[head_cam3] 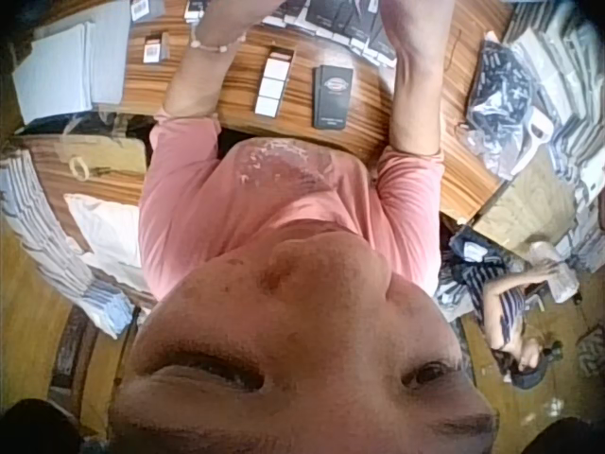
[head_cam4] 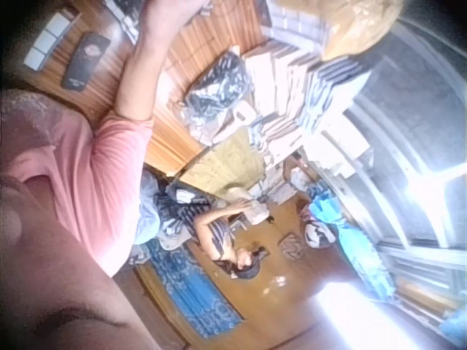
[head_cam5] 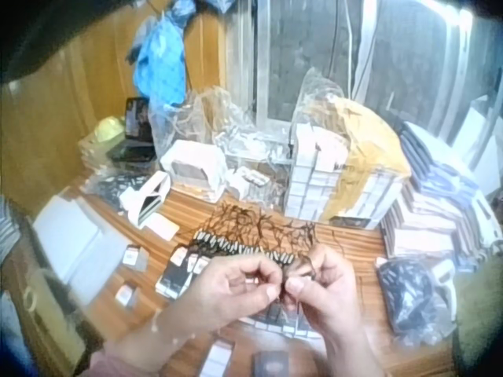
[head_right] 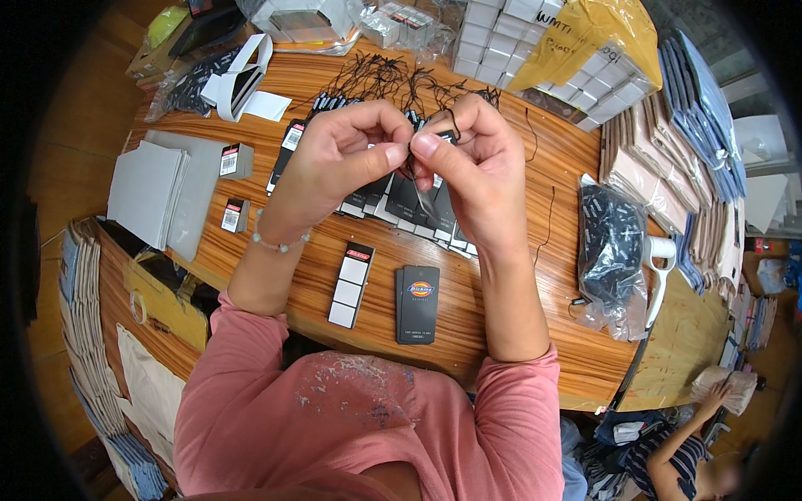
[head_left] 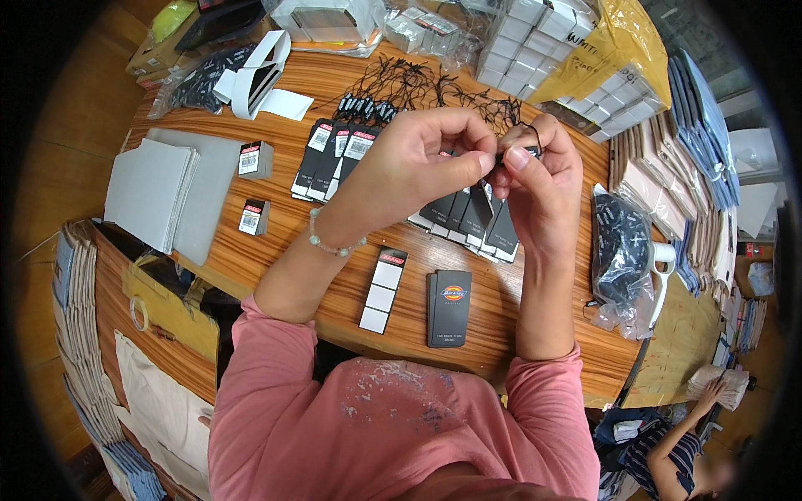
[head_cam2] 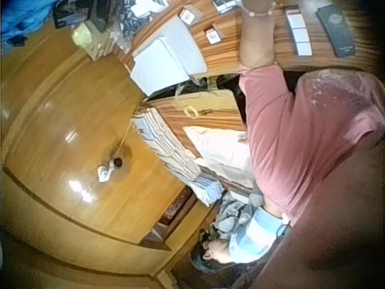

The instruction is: The person threads plastic security fasteners through garment price tags by hand, repeating the action for several items.

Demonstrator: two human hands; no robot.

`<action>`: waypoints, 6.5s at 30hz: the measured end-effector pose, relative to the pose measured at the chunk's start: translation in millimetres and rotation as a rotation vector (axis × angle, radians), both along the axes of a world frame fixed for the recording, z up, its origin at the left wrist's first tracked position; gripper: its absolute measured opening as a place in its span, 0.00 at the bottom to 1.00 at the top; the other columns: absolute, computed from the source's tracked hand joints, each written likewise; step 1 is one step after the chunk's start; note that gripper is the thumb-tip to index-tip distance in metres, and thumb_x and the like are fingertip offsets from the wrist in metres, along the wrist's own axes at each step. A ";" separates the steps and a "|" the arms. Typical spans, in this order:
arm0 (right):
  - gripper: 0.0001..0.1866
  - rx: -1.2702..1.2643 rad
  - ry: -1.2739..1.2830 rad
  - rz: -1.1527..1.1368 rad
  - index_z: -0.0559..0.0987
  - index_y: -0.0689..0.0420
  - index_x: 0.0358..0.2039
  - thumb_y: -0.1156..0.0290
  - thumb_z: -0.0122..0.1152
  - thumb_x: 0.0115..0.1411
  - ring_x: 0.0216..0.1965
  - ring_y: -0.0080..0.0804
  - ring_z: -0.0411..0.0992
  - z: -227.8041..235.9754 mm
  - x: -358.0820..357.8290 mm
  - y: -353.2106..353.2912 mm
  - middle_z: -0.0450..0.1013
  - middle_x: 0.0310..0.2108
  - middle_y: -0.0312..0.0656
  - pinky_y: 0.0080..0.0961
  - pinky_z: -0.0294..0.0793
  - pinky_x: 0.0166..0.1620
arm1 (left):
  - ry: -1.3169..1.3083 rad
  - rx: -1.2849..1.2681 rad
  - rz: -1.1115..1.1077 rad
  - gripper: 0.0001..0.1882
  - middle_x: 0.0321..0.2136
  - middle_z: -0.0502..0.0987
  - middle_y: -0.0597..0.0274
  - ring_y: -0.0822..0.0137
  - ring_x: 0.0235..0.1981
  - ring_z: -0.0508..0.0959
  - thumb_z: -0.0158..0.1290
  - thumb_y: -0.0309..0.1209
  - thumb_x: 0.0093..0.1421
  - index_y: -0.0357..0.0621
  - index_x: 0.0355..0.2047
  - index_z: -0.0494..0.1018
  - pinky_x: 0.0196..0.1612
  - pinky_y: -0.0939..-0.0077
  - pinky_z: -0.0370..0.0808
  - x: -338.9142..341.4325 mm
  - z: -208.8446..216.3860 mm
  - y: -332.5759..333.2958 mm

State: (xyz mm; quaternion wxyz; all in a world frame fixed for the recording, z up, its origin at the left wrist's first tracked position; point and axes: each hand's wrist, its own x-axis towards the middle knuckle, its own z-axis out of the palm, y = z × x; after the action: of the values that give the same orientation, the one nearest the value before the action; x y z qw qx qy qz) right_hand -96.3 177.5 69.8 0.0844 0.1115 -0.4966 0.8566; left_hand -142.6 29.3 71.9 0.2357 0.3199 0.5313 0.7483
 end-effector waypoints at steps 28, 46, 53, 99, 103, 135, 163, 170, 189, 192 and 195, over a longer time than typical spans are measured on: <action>0.09 0.065 0.005 -0.116 0.64 0.58 0.22 0.81 0.56 0.49 0.19 0.21 0.66 -1.0 1.9 0.0 0.70 0.23 0.40 0.15 0.66 0.22 | 0.646 -0.217 0.374 0.03 0.24 0.67 0.61 0.72 0.26 0.68 0.45 0.23 0.54 0.35 0.27 0.65 0.31 0.80 0.65 8.0 10.6 1.9; 0.06 0.002 0.004 0.019 0.66 0.60 0.22 0.80 0.55 0.49 0.19 0.21 0.65 2.4 1.8 -0.4 0.68 0.20 0.38 0.15 0.66 0.22 | 0.352 -0.106 0.056 0.06 0.25 0.66 0.63 0.75 0.28 0.69 0.40 0.26 0.59 0.36 0.28 0.63 0.34 0.82 0.66 4.2 5.1 0.7; 0.06 -0.077 -0.017 0.050 0.66 0.60 0.22 0.78 0.55 0.50 0.17 0.22 0.65 2.8 2.8 -0.3 0.67 0.20 0.39 0.15 0.64 0.21 | 0.313 -0.007 -0.029 0.07 0.26 0.66 0.63 0.74 0.29 0.70 0.39 0.27 0.60 0.36 0.28 0.63 0.34 0.82 0.67 -0.1 -2.0 3.0; 0.08 -0.116 -0.018 -0.071 0.65 0.58 0.22 0.80 0.54 0.51 0.19 0.21 0.66 -1.8 -1.6 -0.6 0.69 0.20 0.40 0.15 0.66 0.22 | 0.928 -0.115 0.699 0.07 0.25 0.76 0.58 0.68 0.26 0.75 0.55 0.18 0.43 0.36 0.26 0.74 0.29 0.80 0.71 3.9 -3.1 12.1; 0.09 -0.087 -0.010 -0.072 0.63 0.57 0.21 0.80 0.54 0.51 0.19 0.21 0.66 -3.6 -2.7 -0.2 0.71 0.22 0.42 0.15 0.67 0.21 | 1.067 -0.161 0.731 0.07 0.24 0.75 0.59 0.66 0.25 0.75 0.55 0.18 0.41 0.36 0.24 0.74 0.28 0.80 0.71 3.3 1.1 8.9; 0.08 0.038 -0.001 -0.061 0.66 0.59 0.21 0.79 0.56 0.49 0.20 0.20 0.66 0.4 -1.9 2.4 0.70 0.21 0.41 0.16 0.66 0.22 | 0.325 -0.015 0.149 0.06 0.25 0.64 0.67 0.79 0.28 0.66 0.39 0.28 0.60 0.38 0.29 0.62 0.33 0.86 0.65 2.0 -7.8 11.7; 0.08 -0.042 -0.019 -0.065 0.65 0.58 0.22 0.79 0.56 0.51 0.21 0.21 0.67 -1.5 0.1 -3.4 0.70 0.23 0.40 0.15 0.67 0.23 | 0.500 0.042 0.343 0.06 0.22 0.61 0.61 0.72 0.22 0.65 0.38 0.26 0.58 0.37 0.26 0.59 0.26 0.79 0.64 4.3 -17.8 21.4; 0.06 -0.028 -0.022 -0.071 0.67 0.60 0.24 0.78 0.56 0.51 0.21 0.20 0.66 -2.9 -1.7 0.5 0.69 0.22 0.39 0.15 0.66 0.23 | 0.379 0.025 0.293 0.07 0.21 0.61 0.63 0.75 0.24 0.62 0.38 0.28 0.59 0.37 0.27 0.60 0.28 0.81 0.63 4.4 -19.6 21.4; 0.06 0.234 0.055 -0.061 0.71 0.63 0.31 0.75 0.53 0.53 0.28 0.19 0.62 -1.8 -5.4 4.4 0.61 0.32 0.35 0.14 0.64 0.32 | -0.217 0.104 -0.163 0.06 0.27 0.72 0.68 0.77 0.32 0.71 0.53 0.27 0.52 0.38 0.29 0.71 0.37 0.85 0.69 -14.9 -16.3 11.4; 0.07 0.280 0.057 -0.278 0.71 0.63 0.32 0.75 0.55 0.52 0.28 0.18 0.62 0.4 -6.3 -2.8 0.63 0.29 0.34 0.13 0.63 0.33 | -0.244 0.188 -0.100 0.05 0.28 0.73 0.66 0.77 0.32 0.72 0.53 0.25 0.51 0.40 0.28 0.69 0.37 0.85 0.69 -15.8 -21.6 13.9; 0.06 0.337 0.080 -0.418 0.72 0.63 0.29 0.75 0.56 0.51 0.29 0.17 0.62 1.1 -6.4 -3.4 0.65 0.27 0.34 0.12 0.61 0.34 | -0.255 0.294 -0.054 0.07 0.29 0.71 0.64 0.75 0.32 0.70 0.52 0.25 0.52 0.41 0.32 0.67 0.39 0.81 0.67 -18.4 -26.5 13.5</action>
State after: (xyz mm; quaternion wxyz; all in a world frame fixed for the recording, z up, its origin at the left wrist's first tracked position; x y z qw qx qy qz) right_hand -102.7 174.1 70.9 0.2591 0.0529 -0.6406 0.7209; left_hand -161.0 42.8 45.4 0.2718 0.2677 0.3736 0.8456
